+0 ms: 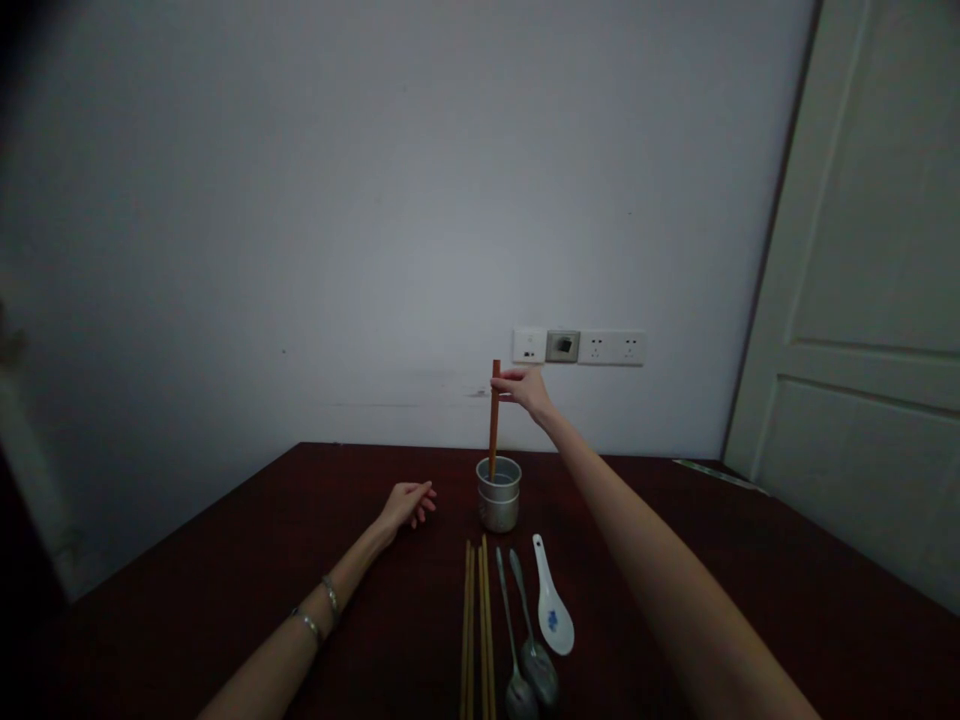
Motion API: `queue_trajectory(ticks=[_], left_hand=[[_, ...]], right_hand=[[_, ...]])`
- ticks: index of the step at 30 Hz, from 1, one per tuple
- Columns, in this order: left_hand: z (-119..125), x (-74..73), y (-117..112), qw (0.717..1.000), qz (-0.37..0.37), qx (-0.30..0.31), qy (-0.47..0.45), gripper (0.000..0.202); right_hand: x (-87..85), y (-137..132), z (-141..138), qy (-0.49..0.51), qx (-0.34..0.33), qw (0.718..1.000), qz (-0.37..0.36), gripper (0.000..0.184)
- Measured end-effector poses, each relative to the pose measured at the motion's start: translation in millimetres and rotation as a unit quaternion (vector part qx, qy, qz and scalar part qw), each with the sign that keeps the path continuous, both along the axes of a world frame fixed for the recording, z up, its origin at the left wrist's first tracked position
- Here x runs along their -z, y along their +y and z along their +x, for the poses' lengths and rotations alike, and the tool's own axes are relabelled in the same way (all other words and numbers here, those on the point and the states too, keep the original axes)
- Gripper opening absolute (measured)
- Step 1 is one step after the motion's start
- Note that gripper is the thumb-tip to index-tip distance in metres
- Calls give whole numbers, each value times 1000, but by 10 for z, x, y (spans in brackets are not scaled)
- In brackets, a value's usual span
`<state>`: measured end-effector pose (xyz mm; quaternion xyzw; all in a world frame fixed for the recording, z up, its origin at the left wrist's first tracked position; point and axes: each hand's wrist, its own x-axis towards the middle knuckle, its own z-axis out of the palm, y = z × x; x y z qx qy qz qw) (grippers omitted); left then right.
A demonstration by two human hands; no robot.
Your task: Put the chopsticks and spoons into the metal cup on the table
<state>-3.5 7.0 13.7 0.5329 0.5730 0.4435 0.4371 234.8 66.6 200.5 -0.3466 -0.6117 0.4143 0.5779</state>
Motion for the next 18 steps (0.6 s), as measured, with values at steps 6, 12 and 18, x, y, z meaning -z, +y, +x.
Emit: queue_trajectory(ticks=[6,12,18], left_hand=[[-14,57,51,1000,7,18,23,37],[-20,85,71,999,8,18,32,36],[-24,108,91,999,14,19,35,34]], right_hand=[[362,122,-57,7,8,999,-54,11],[599,196,-40,10,3,997,-81,10],[681,167,-26,6,3,994,-107,11]])
